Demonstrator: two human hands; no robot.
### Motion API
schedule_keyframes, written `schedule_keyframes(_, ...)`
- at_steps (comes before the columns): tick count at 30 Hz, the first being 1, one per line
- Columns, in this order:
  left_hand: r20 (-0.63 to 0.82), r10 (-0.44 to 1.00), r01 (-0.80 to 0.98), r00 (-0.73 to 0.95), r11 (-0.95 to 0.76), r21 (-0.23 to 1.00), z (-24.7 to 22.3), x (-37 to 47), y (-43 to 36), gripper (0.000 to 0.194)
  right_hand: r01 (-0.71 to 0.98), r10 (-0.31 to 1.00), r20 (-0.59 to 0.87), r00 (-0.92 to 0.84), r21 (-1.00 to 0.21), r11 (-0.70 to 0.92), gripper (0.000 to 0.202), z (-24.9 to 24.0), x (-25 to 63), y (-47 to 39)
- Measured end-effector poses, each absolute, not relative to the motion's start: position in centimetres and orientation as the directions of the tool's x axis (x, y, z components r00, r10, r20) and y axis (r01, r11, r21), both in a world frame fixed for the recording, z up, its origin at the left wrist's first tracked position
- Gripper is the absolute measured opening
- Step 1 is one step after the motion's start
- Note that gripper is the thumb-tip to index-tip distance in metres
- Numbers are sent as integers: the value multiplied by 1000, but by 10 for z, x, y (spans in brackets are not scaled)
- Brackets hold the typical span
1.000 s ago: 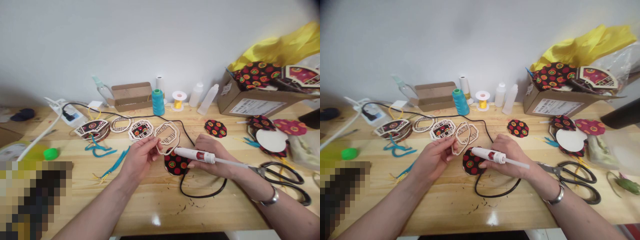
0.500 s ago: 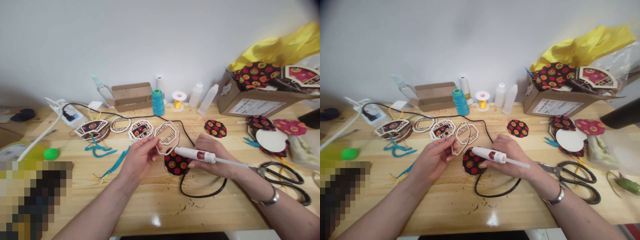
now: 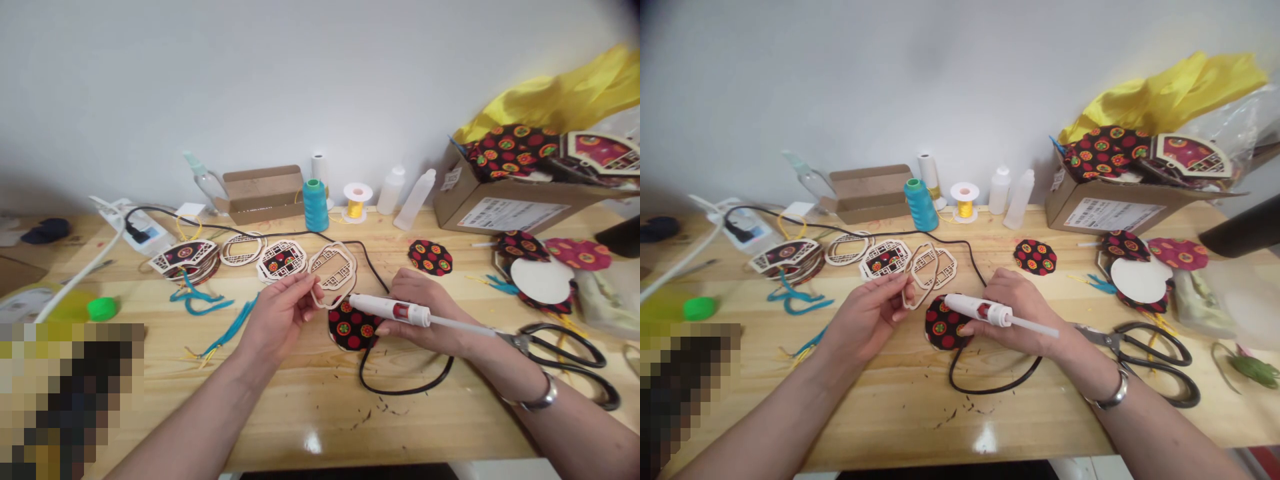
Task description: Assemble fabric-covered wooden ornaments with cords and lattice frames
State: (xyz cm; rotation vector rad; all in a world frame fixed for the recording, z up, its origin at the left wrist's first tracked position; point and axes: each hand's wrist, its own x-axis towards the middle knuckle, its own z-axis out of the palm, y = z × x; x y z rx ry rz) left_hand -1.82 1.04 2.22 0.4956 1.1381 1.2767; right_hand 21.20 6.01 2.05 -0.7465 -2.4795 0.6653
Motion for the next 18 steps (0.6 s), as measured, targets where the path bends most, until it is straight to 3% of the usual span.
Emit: schedule_keyframes(18,-389,915,-478,-102,298,826,24,-16,11,17,398,597,271,-755,-535,746,45,19,212,60)
